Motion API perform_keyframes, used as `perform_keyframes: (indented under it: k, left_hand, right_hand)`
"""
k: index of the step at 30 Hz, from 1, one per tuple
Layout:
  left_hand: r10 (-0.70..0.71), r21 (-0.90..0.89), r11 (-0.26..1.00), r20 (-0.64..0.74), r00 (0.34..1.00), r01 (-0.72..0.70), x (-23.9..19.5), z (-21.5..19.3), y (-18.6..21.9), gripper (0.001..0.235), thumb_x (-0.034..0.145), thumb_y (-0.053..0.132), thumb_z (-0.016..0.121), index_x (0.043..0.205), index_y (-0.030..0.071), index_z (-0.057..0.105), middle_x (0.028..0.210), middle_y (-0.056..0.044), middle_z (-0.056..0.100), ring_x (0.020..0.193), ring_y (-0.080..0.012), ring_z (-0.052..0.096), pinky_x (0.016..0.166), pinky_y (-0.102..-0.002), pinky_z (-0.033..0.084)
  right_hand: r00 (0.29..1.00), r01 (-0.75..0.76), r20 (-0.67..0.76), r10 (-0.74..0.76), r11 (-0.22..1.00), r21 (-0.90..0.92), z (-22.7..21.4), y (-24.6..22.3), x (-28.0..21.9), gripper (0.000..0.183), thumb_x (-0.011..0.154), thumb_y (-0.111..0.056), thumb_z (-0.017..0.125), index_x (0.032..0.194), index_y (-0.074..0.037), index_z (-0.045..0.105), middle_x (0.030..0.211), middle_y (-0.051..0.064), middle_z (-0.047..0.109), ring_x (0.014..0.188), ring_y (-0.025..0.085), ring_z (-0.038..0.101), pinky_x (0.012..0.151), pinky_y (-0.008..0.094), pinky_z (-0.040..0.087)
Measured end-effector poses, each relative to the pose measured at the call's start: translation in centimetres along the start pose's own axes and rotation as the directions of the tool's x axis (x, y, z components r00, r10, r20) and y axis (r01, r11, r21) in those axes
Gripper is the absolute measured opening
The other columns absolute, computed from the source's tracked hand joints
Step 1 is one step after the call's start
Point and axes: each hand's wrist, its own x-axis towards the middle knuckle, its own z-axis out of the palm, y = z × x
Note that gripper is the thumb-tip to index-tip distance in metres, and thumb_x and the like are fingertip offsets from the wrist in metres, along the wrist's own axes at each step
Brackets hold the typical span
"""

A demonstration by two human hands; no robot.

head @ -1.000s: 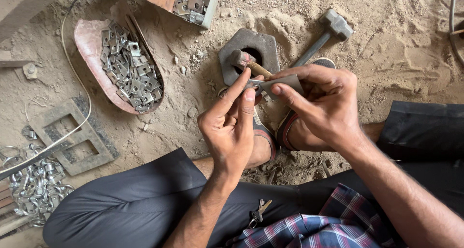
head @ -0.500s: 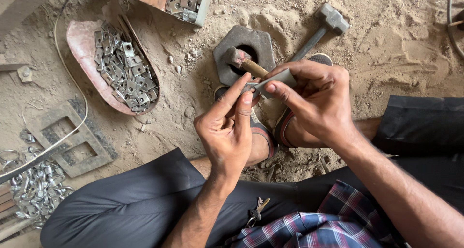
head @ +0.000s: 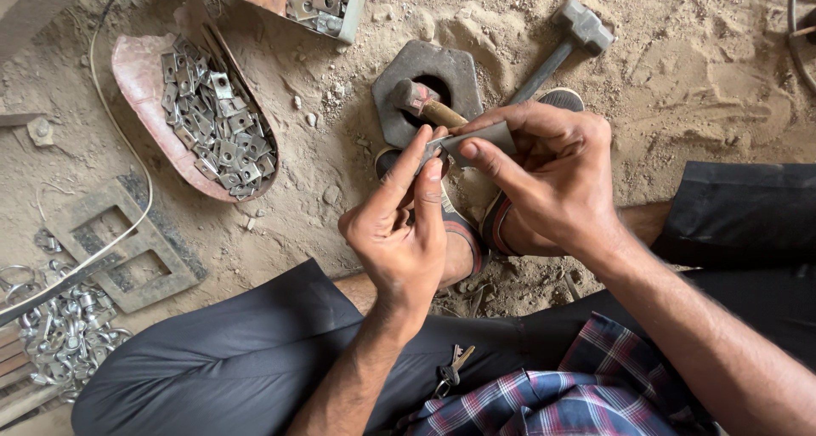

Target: The person straightens and flattens metal pieces by placing them on a heavy metal block and striking them with a hammer, handling them one at a time and picking them up from a pile on the ground.

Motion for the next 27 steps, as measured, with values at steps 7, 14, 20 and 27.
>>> perform_keyframes:
  k: [7, 14, 20, 27]
  left_hand:
    - [-0.028, 0.025, 0.999, 0.012, 1.0, 0.028, -0.1, 0.0, 0.2, 0.029, 0.107, -0.003, 0.064, 0.136, -0.003, 0.065, 0.123, -0.017, 0.076, 0.113, -0.0198, 0.077, 0.095, -0.028, 0.065]
    - [-0.056, 0.002, 0.998, 0.009, 0.998, 0.056, 0.0, 0.2, -0.3, 0.028, 0.106, -0.001, 0.064, 0.133, -0.004, 0.066, 0.12, -0.017, 0.077, 0.108, -0.0169, 0.076, 0.09, -0.026, 0.065]
    - [-0.254, -0.314, 0.915, 0.037, 0.967, 0.252, 0.6, 0.2, -0.7, 0.032, 0.106, -0.001, 0.063, 0.137, -0.006, 0.064, 0.119, -0.018, 0.076, 0.102, -0.0155, 0.075, 0.093, -0.027, 0.064]
    - [-0.162, -0.242, 0.955, 0.048, 0.986, 0.169, 0.5, -0.1, -0.3, 0.032, 0.109, -0.003, 0.061, 0.141, -0.007, 0.061, 0.132, -0.019, 0.072, 0.12, -0.0177, 0.071, 0.104, -0.026, 0.061]
  right_hand:
    - [0.997, 0.069, 0.023, -0.068, 0.997, -0.045, -0.3, 0.1, 0.1, 0.016, 0.098, 0.001, 0.075, 0.114, 0.005, 0.074, 0.102, 0.012, 0.079, 0.091, 0.011, 0.075, 0.081, 0.024, 0.063]
    - [0.994, 0.111, -0.002, -0.113, 0.982, -0.154, -0.3, 0.9, 0.0, 0.018, 0.097, -0.001, 0.077, 0.114, 0.004, 0.074, 0.096, 0.011, 0.079, 0.083, 0.01, 0.074, 0.069, 0.022, 0.06]
    - [0.979, 0.194, 0.023, -0.203, 0.889, -0.415, -1.0, 1.0, 0.8, 0.014, 0.097, -0.004, 0.078, 0.11, 0.001, 0.073, 0.082, 0.008, 0.08, 0.058, 0.011, 0.066, 0.051, 0.024, 0.046]
    - [0.917, 0.388, 0.127, -0.379, 0.766, -0.512, -0.2, -0.4, 0.0, 0.019, 0.1, 0.0, 0.075, 0.119, -0.001, 0.071, 0.11, 0.01, 0.078, 0.095, 0.019, 0.079, 0.08, 0.028, 0.064]
